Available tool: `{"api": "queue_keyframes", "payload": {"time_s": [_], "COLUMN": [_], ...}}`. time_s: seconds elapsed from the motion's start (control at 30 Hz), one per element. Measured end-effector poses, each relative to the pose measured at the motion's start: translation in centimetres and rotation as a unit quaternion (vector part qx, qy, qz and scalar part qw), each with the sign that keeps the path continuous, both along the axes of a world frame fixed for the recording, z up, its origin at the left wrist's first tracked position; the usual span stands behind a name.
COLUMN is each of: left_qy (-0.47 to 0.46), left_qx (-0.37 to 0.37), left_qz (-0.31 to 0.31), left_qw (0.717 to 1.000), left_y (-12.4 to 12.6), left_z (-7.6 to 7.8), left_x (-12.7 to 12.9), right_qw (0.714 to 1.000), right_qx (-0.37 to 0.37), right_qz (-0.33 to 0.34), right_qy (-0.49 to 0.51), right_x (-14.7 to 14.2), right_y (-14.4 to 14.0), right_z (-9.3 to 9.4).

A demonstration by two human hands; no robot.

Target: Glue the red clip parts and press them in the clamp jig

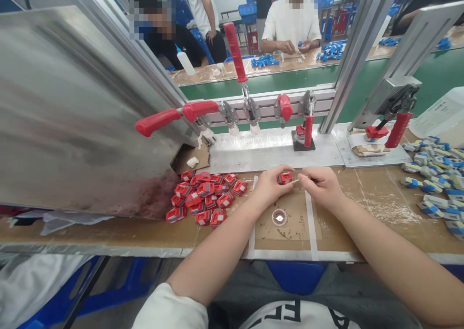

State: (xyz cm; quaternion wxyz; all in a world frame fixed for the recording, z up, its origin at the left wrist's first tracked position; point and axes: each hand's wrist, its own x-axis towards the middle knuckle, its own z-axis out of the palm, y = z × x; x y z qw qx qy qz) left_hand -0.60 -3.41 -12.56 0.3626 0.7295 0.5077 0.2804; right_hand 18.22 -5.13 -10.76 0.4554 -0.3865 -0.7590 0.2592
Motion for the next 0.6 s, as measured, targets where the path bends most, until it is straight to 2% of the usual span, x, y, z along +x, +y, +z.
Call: {"api": "queue_keyframes", "payload": {"time_s": [0.13, 0.23, 0.33, 0.43, 0.53, 0.6], "left_qy": [-0.021, -0.020, -0.021, -0.025, -0.018, -0.009], "left_qx": [0.005, 0.012, 0.014, 0.014, 0.008, 0.005], "left_qz": [-0.016, -0.015, -0.015, -0.016, -0.016, -0.016], "left_qw": [1.000, 1.000, 1.000, 0.999, 1.000, 1.000], "left_y": [0.0, 0.0, 0.0, 0.1, 0.1, 0.1], "left_z": [0.0, 0.0, 0.0, -0.2, -0.2, -0.1], "left_x": [-0.1, -0.1, -0.1, -0.1, -0.1, -0.2], "right_qw": [0.980, 0.962, 0.950, 0.945, 0.955, 0.976], "right_qx": [-0.011, -0.011, -0.017, -0.027, -0.047, -0.063], "right_qz": [0.191, 0.250, 0.261, 0.269, 0.263, 0.197], "right_qy": [-0.046, -0.111, -0.169, -0.182, -0.127, -0.059], "right_x": [-0.5, -1.0, -1.5, -1.7, -1.5, -1.1], "right_y": [-1.0, -1.4, -1.5, -1.6, -1.5, -1.2], "right_z": [0.0, -0.7, -1.3, -1.3, -0.8, -0.5]}}
